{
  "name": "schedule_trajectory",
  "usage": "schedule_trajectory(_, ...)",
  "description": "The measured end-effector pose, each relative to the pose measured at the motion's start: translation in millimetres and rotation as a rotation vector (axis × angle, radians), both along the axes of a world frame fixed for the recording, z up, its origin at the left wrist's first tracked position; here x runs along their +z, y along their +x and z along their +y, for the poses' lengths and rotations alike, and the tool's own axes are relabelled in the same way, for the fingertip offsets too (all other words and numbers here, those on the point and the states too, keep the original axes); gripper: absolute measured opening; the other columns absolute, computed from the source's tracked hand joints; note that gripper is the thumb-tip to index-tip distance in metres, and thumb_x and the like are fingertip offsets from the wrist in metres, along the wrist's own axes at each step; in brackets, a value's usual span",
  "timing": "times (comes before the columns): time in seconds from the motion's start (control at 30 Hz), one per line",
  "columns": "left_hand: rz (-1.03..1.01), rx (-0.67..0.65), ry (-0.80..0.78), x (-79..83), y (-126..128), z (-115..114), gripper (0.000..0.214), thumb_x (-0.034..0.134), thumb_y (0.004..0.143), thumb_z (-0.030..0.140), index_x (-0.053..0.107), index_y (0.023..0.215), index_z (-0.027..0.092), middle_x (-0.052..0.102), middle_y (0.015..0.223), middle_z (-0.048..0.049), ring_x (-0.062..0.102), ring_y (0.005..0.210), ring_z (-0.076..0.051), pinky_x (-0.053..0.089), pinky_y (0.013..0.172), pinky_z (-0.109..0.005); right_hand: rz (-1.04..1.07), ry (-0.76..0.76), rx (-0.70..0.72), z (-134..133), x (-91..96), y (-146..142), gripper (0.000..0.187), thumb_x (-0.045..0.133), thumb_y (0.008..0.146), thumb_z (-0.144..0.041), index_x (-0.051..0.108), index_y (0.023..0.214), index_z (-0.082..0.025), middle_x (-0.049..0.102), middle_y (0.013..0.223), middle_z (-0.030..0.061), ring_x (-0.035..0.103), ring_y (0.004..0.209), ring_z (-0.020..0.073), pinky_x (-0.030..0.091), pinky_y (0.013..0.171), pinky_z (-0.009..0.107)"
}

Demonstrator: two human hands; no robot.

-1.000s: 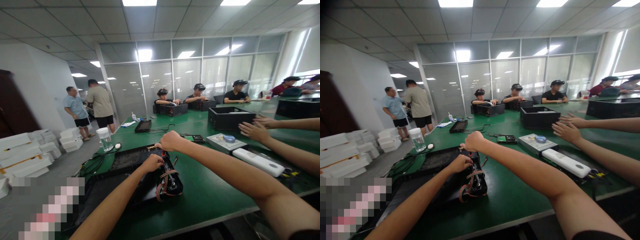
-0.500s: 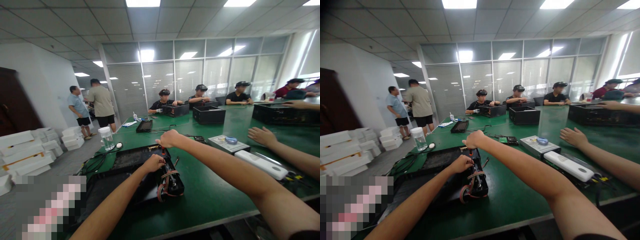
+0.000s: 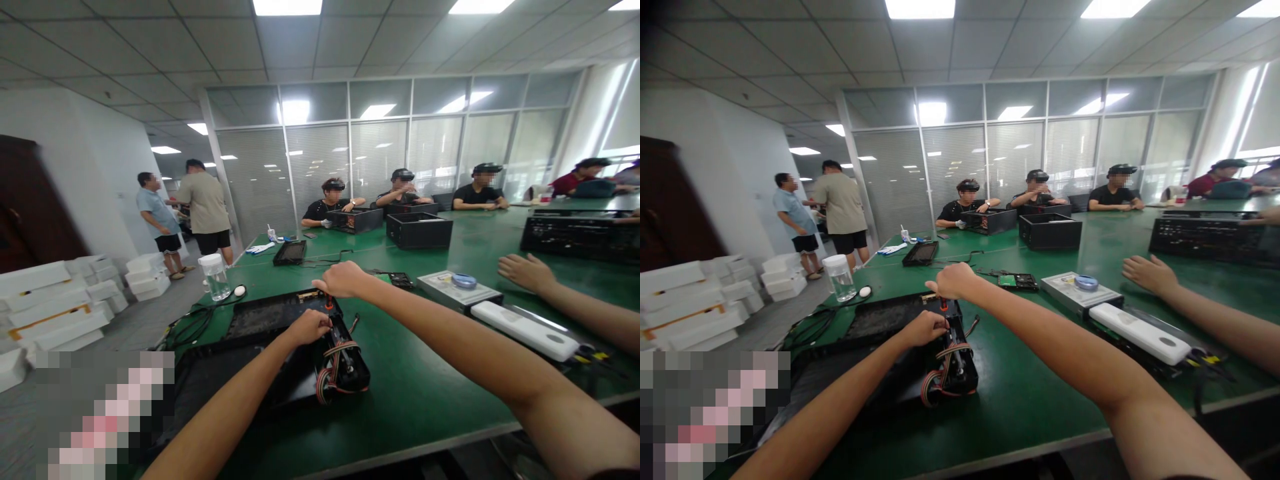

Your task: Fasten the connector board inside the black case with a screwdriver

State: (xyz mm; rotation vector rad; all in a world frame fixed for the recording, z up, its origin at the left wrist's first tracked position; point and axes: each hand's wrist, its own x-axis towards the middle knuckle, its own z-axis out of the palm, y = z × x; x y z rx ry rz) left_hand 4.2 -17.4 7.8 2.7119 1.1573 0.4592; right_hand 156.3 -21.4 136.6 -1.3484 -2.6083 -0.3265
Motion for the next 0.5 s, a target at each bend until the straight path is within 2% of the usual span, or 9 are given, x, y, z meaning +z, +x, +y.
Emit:
schedule_trajectory(0.07,0.029,-0.006,0.025,0.6,-1,-2,0.012,0.050,0.074,0.013,0.061,0.079,0.015,0.060,0.067,0.0009,0.052,0.061,-0.010,0.036,0.059,-0.019,0.126,-0.003,0.061,4,-10.3,12,0.047,0.035,0.083,-0.050,0.062,0.076,-0.012,0.065,0.078,0.0150,0.059,0.078,0.0238,0.040,0.066,0.031)
schedule_trajectory(0.17,0.072,-0.040,0.087,0.1,-3,-5,0.011,0.049,0.075,0.012,0.058,0.081,0.015,0.058,0.073,0.0002,0.052,0.068,-0.012,0.037,0.064,-0.019,0.474,-0.186,0.239,13,-44.4,43,0.036,0.039,0.082,-0.045,0.059,0.078,-0.015,0.062,0.068,0.0048,0.056,0.061,0.0138,0.039,0.057,0.024)
schedule_trajectory(0.27,0.073,-0.074,0.153,-4.0,-5,-7,0.012,0.047,0.078,0.012,0.055,0.087,0.016,0.058,0.084,-0.0018,0.052,0.079,-0.014,0.038,0.073,-0.021,1.014,-0.518,0.165,25,-97.1,74,0.038,0.033,0.083,-0.048,0.052,0.075,-0.016,0.043,0.043,-0.0057,0.037,0.034,0.0077,0.029,0.036,0.019)
schedule_trajectory(0.33,0.059,-0.083,0.171,-6.2,-6,-8,0.014,0.044,0.081,0.013,0.054,0.090,0.017,0.058,0.089,-0.0029,0.052,0.084,-0.014,0.038,0.077,-0.022,1.369,-0.719,0.080,33,-129.5,85,0.034,0.038,0.082,-0.047,0.048,0.071,-0.017,0.034,0.039,-0.0090,0.029,0.029,0.0065,0.023,0.031,0.018)
schedule_trajectory(0.37,0.048,-0.083,0.176,-6.0,-6,-7,0.015,0.042,0.083,0.014,0.054,0.090,0.016,0.058,0.090,-0.0032,0.052,0.084,-0.014,0.038,0.078,-0.022,1.563,-0.772,0.035,36,-141.5,87,0.031,0.040,0.082,-0.046,0.046,0.070,-0.018,0.032,0.038,-0.0097,0.028,0.029,0.0059,0.022,0.030,0.017)
schedule_trajectory(0.43,0.025,-0.078,0.188,-1.2,-10,-7,0.017,0.040,0.085,0.015,0.056,0.091,0.016,0.059,0.091,-0.0038,0.052,0.086,-0.013,0.038,0.080,-0.023,1.894,-0.848,-0.018,41,-154.5,83,0.027,0.042,0.082,-0.041,0.044,0.068,-0.018,0.034,0.040,-0.0088,0.031,0.031,0.0054,0.025,0.030,0.016)
schedule_trajectory(0.5,0.025,-0.083,0.198,9.8,-17,-5,0.018,0.042,0.085,0.017,0.059,0.090,0.015,0.060,0.092,-0.0042,0.053,0.087,-0.013,0.037,0.082,-0.023,2.102,-0.908,0.005,41,-154.9,75,0.024,0.043,0.083,-0.037,0.045,0.069,-0.018,0.043,0.046,-0.0055,0.040,0.036,0.0056,0.034,0.034,0.016)
